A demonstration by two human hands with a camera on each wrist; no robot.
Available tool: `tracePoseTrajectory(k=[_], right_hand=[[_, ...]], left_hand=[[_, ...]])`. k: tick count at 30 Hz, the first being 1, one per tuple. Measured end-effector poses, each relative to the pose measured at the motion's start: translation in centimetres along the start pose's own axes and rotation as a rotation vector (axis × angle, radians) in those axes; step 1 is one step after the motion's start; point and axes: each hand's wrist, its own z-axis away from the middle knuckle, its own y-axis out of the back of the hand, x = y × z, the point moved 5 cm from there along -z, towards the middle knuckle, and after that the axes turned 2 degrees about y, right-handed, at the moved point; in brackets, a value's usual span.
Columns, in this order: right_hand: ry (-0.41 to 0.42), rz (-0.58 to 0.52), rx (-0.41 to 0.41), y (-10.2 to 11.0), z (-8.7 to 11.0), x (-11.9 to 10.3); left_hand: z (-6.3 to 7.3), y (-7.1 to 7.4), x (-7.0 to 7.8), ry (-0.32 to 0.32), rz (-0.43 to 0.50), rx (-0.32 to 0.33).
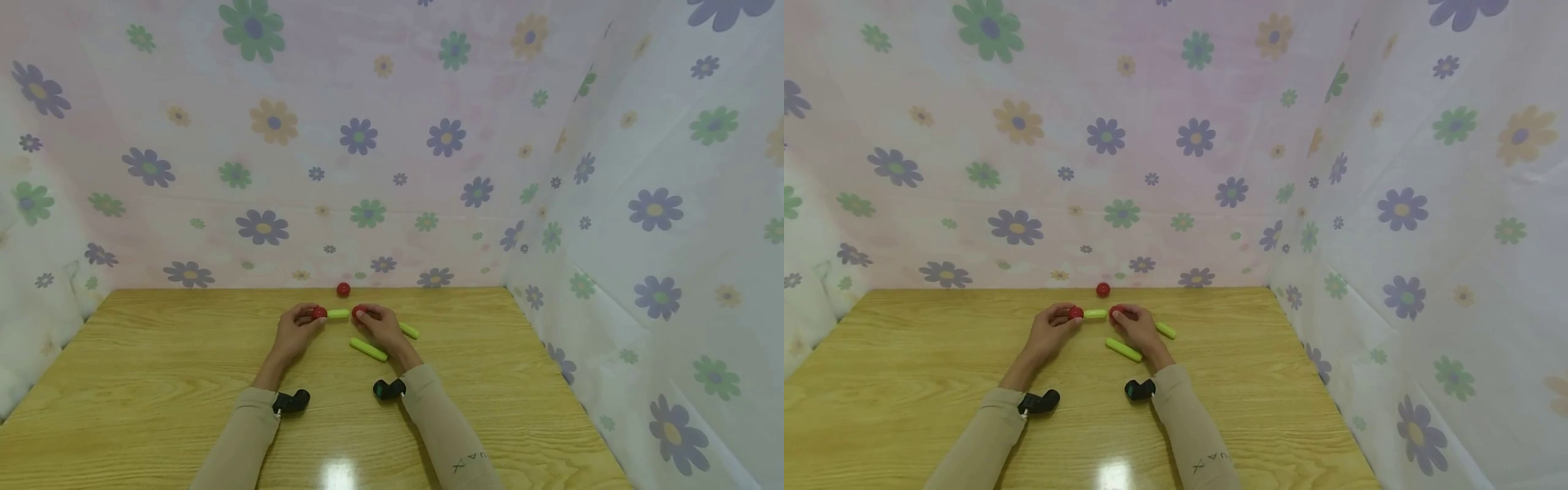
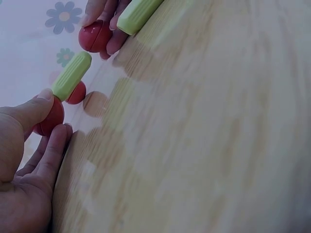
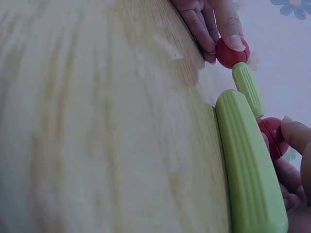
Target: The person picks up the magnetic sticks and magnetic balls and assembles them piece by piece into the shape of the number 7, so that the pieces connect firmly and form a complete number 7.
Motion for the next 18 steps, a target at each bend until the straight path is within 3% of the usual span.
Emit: tracePoseTrajectory(k=[9,18], right_hand=[[0.008,0.017,-0.004,-0.1,0.1,-0.2],[0.003,0.012,-0.005,-0.1,0.2,-0.3]], left_hand=[[0.2,-0.1,0.6,0.010,0.031,0.004],[2.0,-0.1,3.8,-0.004,0.027,-0.012]])
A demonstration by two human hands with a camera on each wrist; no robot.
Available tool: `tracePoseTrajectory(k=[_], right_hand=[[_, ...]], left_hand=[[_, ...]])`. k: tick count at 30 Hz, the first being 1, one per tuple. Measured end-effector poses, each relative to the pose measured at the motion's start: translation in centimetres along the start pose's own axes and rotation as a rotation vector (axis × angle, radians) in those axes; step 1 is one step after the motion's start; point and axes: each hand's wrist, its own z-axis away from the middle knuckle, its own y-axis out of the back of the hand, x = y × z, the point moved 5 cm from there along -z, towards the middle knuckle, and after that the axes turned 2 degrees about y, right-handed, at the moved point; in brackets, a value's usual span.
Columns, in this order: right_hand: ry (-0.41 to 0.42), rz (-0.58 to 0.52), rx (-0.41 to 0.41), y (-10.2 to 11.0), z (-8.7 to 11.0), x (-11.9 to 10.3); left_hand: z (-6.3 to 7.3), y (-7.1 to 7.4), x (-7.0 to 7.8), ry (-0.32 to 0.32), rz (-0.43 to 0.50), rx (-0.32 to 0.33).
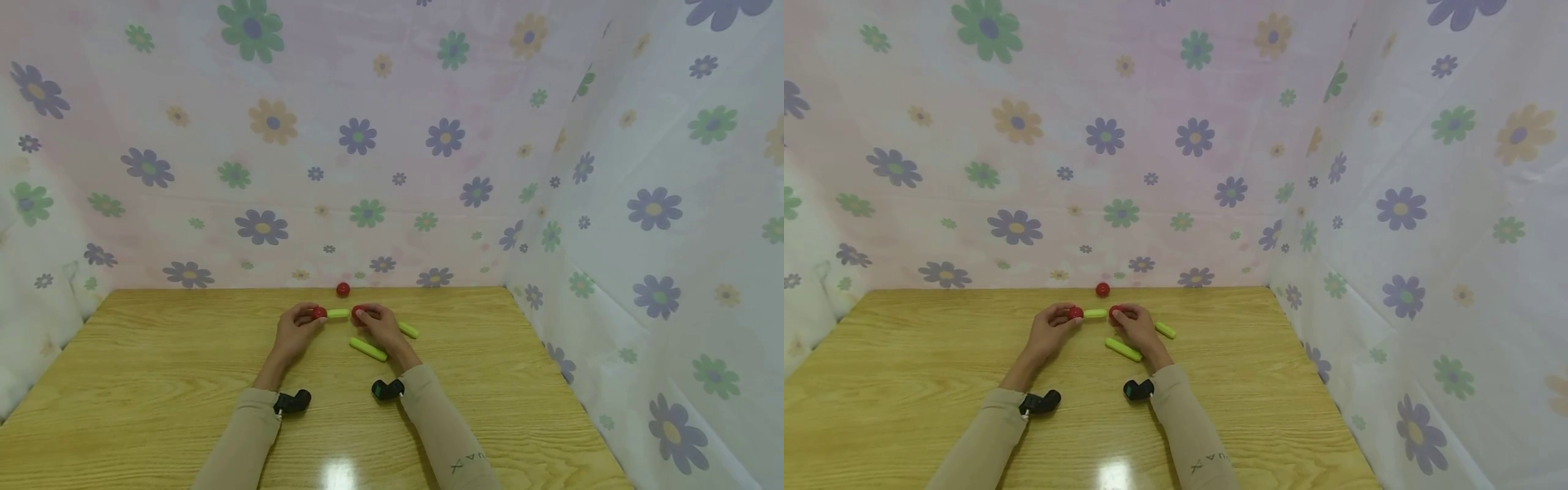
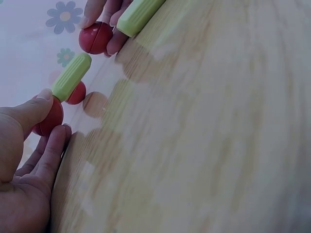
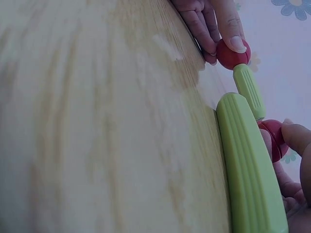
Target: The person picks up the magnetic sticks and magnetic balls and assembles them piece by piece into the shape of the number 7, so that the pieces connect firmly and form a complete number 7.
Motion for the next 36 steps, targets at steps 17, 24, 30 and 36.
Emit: tracePoseTrajectory(k=[17,24,30,36], right_hand=[[-0.003,-0.012,-0.011,0.0,0.0,0.3],[-0.006,-0.018,-0.017,0.1,0.1,0.2],[-0.010,-0.041,-0.014,0.1,0.2,0.4],[-0.012,-0.065,-0.002,0.2,0.5,0.3]], left_hand=[[-1.8,0.0,-4.0,0.031,0.011,0.038],[-1.8,0.0,-4.0,0.032,0.019,0.043],[-1.7,0.0,-3.8,0.024,0.027,0.050],[-1.6,0.0,-3.6,0.018,0.019,0.048]])
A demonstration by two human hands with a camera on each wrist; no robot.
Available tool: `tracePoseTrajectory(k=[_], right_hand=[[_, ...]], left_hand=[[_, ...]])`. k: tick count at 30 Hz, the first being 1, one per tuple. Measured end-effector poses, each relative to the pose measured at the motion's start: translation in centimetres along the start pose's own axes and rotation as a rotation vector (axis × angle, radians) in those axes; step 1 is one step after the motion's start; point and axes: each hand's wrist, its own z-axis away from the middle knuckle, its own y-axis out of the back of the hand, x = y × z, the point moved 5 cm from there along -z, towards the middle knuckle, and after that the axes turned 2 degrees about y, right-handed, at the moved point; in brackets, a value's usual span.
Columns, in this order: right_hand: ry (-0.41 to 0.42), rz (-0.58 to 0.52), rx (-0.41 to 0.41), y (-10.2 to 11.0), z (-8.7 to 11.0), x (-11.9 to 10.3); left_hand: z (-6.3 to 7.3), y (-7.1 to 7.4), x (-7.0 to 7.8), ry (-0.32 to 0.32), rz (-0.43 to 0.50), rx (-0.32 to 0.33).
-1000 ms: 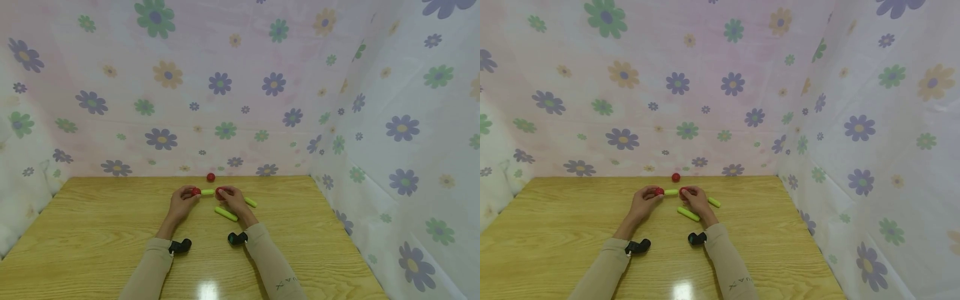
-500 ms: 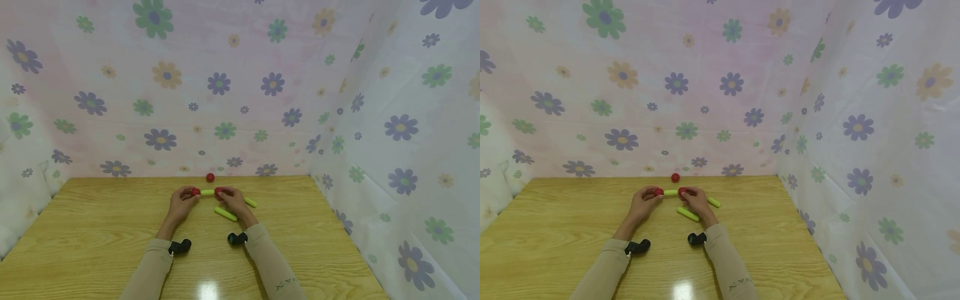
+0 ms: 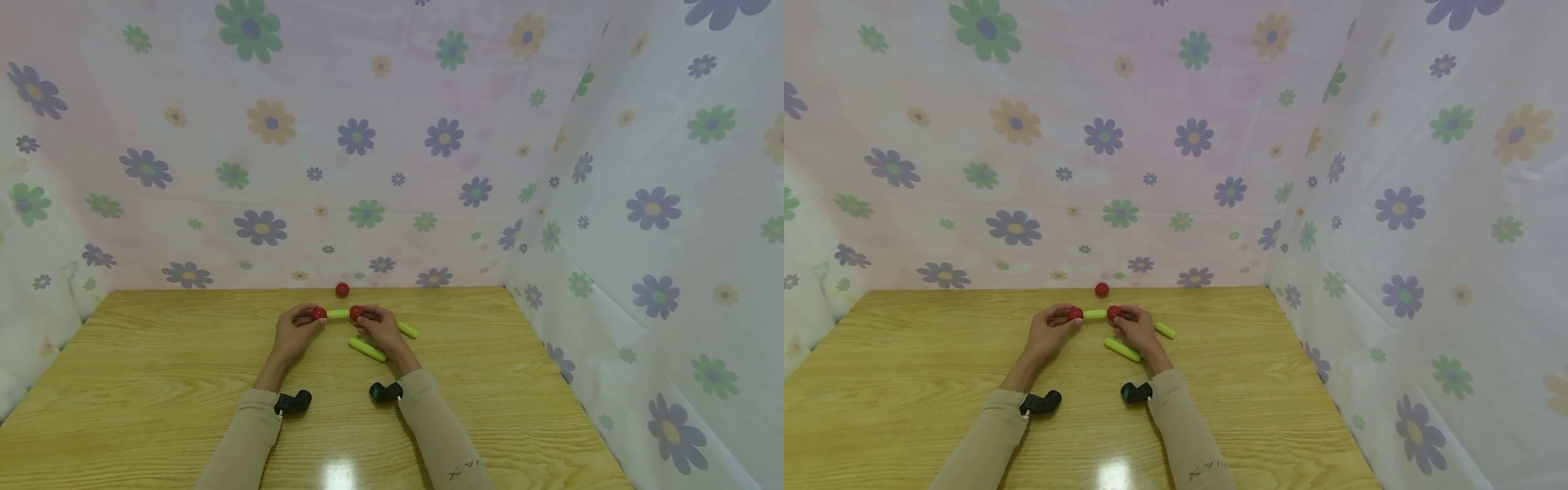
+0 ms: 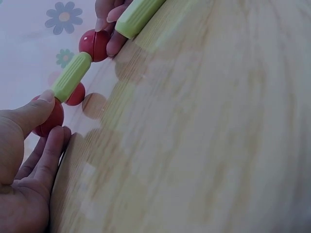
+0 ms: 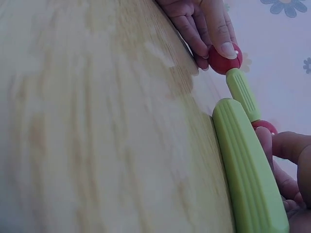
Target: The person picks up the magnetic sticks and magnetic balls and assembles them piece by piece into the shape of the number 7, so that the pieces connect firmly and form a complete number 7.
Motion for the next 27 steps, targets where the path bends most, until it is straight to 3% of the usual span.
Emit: tracePoseTrajectory(k=[16,27], right_hand=[[0.030,0.007,0.015,0.41,0.48,0.28],[0.035,0.004,0.031,0.49,0.65,0.25]], left_hand=[[0.03,0.03,-0.02,0.024,0.012,0.021],[0.08,-0.23,0.06,-0.006,-0.033,0.043]])
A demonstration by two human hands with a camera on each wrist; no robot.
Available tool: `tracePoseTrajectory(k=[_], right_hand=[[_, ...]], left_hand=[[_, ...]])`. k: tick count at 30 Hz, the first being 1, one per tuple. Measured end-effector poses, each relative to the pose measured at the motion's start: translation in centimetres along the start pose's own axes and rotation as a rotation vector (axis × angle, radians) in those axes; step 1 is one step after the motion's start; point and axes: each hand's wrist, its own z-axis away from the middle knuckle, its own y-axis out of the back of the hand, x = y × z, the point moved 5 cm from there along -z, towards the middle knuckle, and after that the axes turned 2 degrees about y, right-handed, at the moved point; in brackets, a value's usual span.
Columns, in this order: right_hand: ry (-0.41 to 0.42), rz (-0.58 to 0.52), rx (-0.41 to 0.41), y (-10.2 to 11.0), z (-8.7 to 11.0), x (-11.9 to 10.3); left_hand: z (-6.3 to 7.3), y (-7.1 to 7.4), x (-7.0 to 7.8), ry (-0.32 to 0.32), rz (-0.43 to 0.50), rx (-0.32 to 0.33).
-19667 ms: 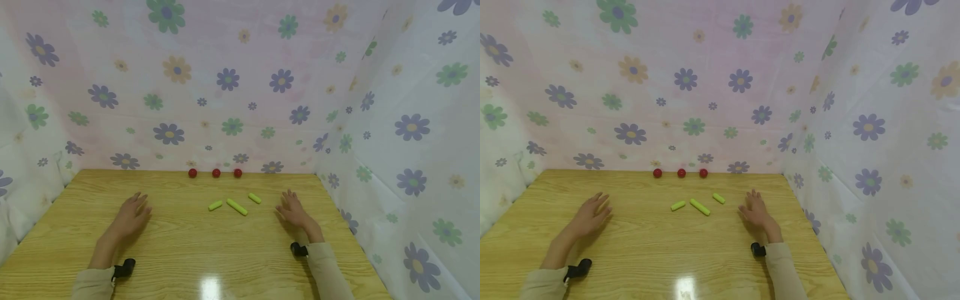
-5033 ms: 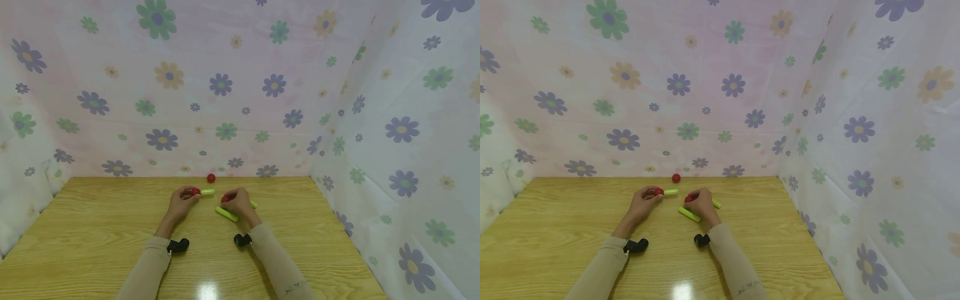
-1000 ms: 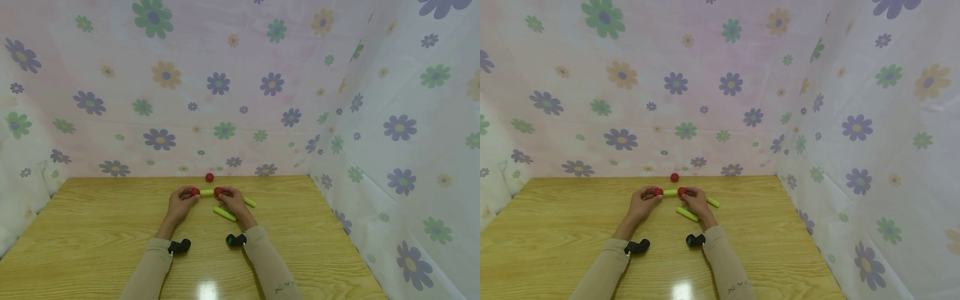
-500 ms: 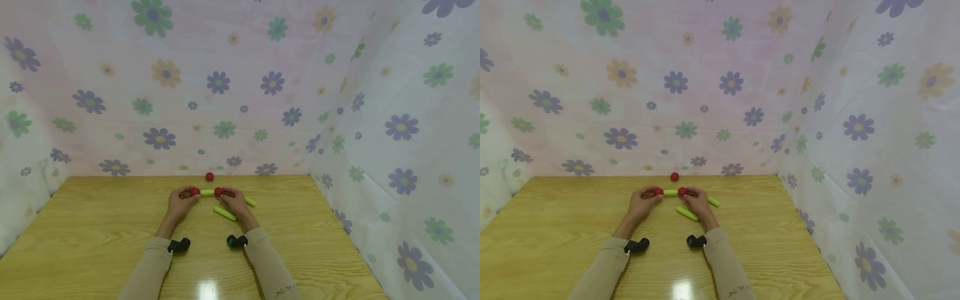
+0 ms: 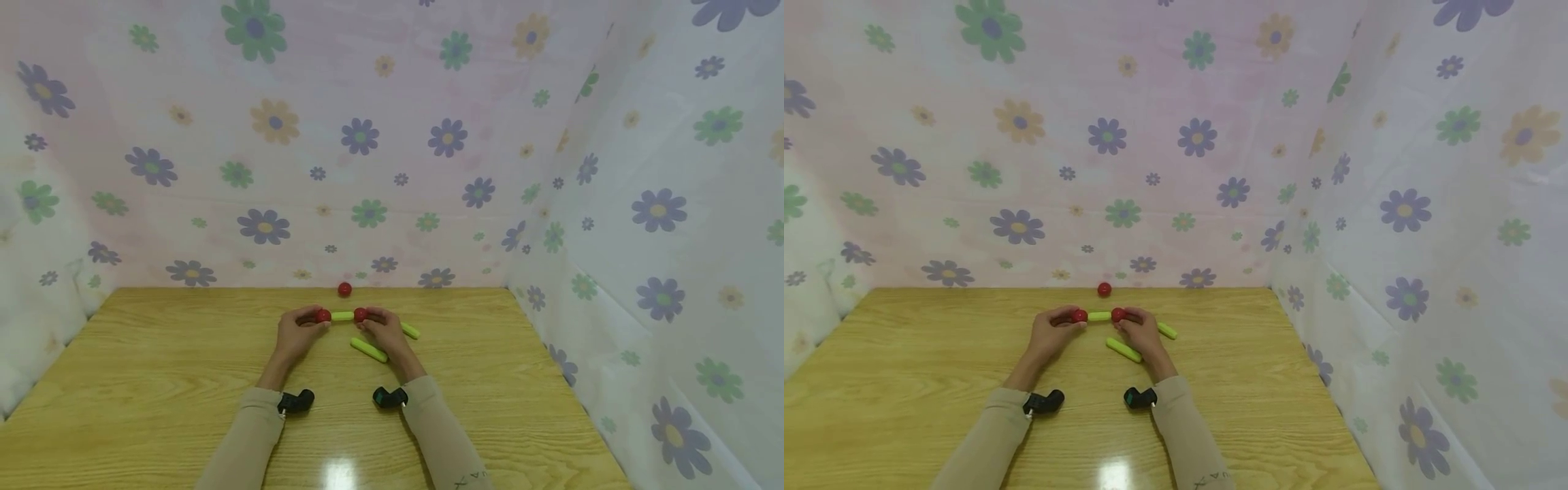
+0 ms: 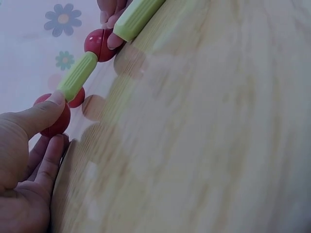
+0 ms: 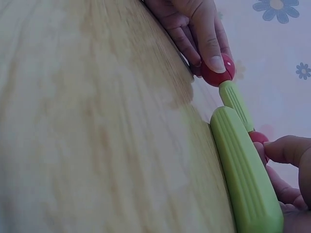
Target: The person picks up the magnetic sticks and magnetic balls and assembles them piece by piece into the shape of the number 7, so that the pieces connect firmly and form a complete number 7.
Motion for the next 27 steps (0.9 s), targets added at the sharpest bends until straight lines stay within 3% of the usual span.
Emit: tracePoseTrajectory(k=[5,7,12,14,17,27], right_hand=[[-0.003,0.026,-0.004,0.3,0.5,0.0],[-0.005,0.022,-0.011,0.4,0.7,0.1],[-0.020,-0.002,-0.029,0.7,0.9,0.2],[-0.032,-0.014,-0.030,0.6,1.0,0.2],[-0.059,-0.033,-0.030,0.6,1.3,0.1],[-0.084,0.060,-0.068,0.7,3.1,-0.1]], left_hand=[[0.0,-0.3,-0.1,-0.026,-0.014,0.007],[0.5,-0.3,0.7,-0.027,-0.016,0.002],[0.6,-0.4,0.7,-0.021,-0.014,0.001],[0.1,-0.3,0.0,-0.026,-0.016,0.010],[0.1,-0.1,0.1,-0.032,-0.012,0.012],[-0.1,0.1,0.0,-0.038,-0.007,0.008]])
